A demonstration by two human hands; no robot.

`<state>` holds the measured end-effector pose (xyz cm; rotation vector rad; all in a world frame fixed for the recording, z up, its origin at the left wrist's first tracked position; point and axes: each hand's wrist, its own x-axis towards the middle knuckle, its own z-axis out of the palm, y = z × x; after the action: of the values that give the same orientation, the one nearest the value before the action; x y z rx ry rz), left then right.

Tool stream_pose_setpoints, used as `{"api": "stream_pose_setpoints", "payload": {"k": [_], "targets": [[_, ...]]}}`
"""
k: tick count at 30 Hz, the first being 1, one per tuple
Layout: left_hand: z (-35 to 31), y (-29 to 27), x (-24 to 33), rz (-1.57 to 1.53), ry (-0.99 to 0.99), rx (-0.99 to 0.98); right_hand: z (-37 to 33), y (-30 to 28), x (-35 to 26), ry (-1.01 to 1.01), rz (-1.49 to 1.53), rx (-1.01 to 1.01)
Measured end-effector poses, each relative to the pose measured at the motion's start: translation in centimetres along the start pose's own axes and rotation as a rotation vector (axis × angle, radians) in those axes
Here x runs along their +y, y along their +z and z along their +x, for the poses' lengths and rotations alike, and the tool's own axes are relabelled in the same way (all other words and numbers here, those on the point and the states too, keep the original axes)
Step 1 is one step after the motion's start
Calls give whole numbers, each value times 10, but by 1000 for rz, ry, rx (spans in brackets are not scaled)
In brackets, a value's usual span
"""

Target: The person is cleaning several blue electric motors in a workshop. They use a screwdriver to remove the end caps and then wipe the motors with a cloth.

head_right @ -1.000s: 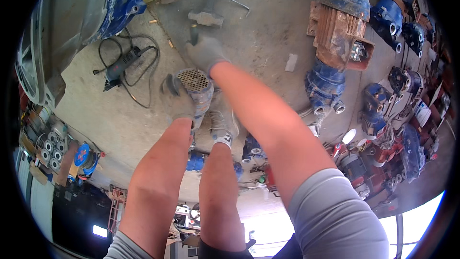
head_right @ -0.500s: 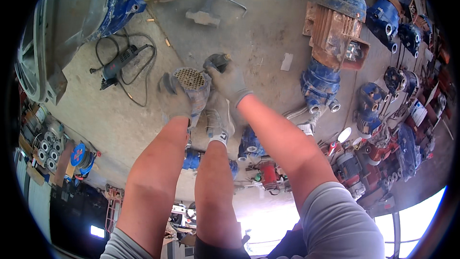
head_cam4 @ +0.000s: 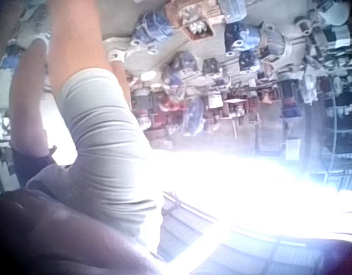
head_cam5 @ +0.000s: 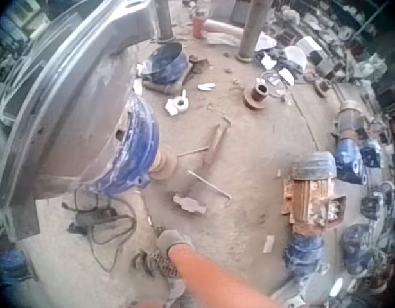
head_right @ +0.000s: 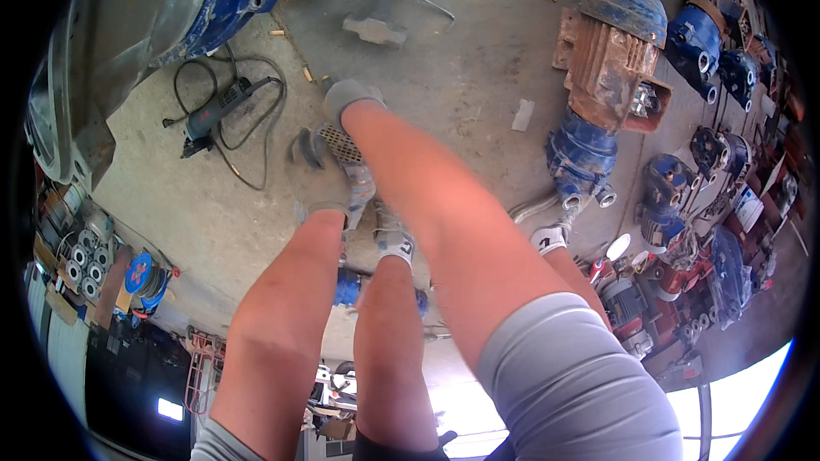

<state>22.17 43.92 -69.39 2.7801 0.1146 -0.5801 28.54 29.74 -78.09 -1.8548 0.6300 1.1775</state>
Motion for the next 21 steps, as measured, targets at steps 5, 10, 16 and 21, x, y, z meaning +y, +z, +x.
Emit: {"api": "stream_pose_setpoints", "payload": {"k": [5, 10, 16, 21], "targets": [[4, 1, -10, 22, 17, 56, -13, 2, 3, -7, 73, 152], [4, -1, -12, -25, 47, -14, -31, -14, 2, -14, 139, 316], [1, -4, -8, 4, 5, -29, -83, -4, 36, -196, 415, 402], [2, 1, -14, -5, 56, 51, -85, 23, 43, -470, 278, 378]]}}
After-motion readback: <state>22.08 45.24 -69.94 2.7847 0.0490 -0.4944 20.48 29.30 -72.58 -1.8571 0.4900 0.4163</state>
